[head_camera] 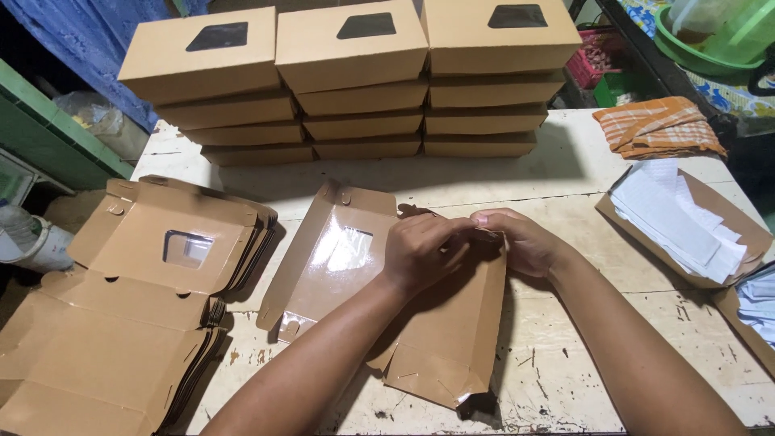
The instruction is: Assembling a cardboard food container by folding flaps and inserting a paper liner.
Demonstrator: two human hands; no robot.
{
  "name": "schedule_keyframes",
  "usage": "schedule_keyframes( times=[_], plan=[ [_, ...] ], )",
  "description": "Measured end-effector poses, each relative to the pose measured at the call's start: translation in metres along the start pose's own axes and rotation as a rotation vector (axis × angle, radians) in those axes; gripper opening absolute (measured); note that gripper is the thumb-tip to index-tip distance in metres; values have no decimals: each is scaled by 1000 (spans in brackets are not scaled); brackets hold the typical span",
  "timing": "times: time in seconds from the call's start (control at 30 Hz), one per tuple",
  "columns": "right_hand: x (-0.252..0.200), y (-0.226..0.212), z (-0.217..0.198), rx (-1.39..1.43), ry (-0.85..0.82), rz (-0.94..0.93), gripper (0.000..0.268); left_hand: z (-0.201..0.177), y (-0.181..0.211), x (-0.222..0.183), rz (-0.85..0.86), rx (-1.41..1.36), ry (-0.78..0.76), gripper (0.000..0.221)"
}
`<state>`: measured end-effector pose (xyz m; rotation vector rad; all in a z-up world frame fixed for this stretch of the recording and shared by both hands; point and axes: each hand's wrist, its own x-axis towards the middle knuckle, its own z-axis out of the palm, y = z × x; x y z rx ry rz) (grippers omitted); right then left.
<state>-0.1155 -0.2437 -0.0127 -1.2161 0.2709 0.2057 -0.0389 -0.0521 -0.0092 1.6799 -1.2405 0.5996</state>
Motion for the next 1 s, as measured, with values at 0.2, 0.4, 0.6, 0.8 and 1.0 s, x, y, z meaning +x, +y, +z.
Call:
schedule_keyframes(
  times=[0.2,0.4,0.6,0.8,1.0],
  plan=[
    [8,10,-17,-15,-1,32,29,-2,4,3,-23,-25,-12,32],
    [-8,-7,8,-11,13,45,21,-2,2,3,-15,-22,-30,32],
    [-17,-17,21,-10,27,26,19,-2,1,3,-25,-23,-26,31],
    [0,-3,8,-40,31,-45,24,0,0,1,-74,-44,-7,25],
    [-7,5,21,98,-64,-321,82,-3,6,8,-92,-77,-28,24]
  ],
)
